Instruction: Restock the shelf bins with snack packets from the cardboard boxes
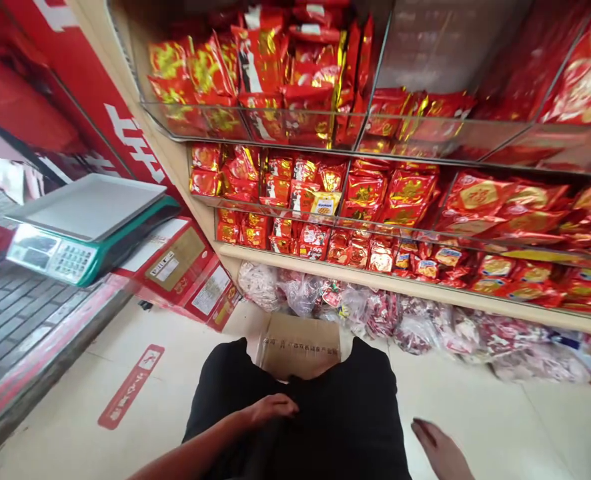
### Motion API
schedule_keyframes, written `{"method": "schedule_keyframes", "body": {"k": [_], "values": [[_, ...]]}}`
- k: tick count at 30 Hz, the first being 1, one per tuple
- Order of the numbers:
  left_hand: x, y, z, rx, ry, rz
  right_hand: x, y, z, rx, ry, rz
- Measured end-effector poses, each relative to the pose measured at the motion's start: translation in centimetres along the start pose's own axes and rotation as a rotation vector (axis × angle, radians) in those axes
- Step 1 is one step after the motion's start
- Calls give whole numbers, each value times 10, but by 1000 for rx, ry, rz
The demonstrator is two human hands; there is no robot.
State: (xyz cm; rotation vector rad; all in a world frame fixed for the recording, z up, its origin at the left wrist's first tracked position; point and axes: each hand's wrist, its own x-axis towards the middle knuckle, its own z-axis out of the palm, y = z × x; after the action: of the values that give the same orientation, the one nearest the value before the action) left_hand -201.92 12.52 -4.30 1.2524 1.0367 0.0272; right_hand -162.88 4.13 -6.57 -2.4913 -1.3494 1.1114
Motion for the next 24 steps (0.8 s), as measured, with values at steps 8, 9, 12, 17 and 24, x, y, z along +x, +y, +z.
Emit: {"method": "schedule_keyframes", "body": {"k": [8, 9, 12, 17, 24], "values": [[-19, 18, 4, 256, 243, 68, 27, -117, -16, -236, 107, -276], [-26, 24, 2, 305, 278, 75, 26, -127, -8, -315, 68, -279], [-45, 40, -18, 597, 489, 20, 29, -146, 15, -416, -89, -348], [-58, 33, -81, 692, 770, -272, 66, -162, 46, -361, -359, -461], [-29, 3, -117, 747, 805, -520, 146, -175, 102, -389, -480, -372]]}}
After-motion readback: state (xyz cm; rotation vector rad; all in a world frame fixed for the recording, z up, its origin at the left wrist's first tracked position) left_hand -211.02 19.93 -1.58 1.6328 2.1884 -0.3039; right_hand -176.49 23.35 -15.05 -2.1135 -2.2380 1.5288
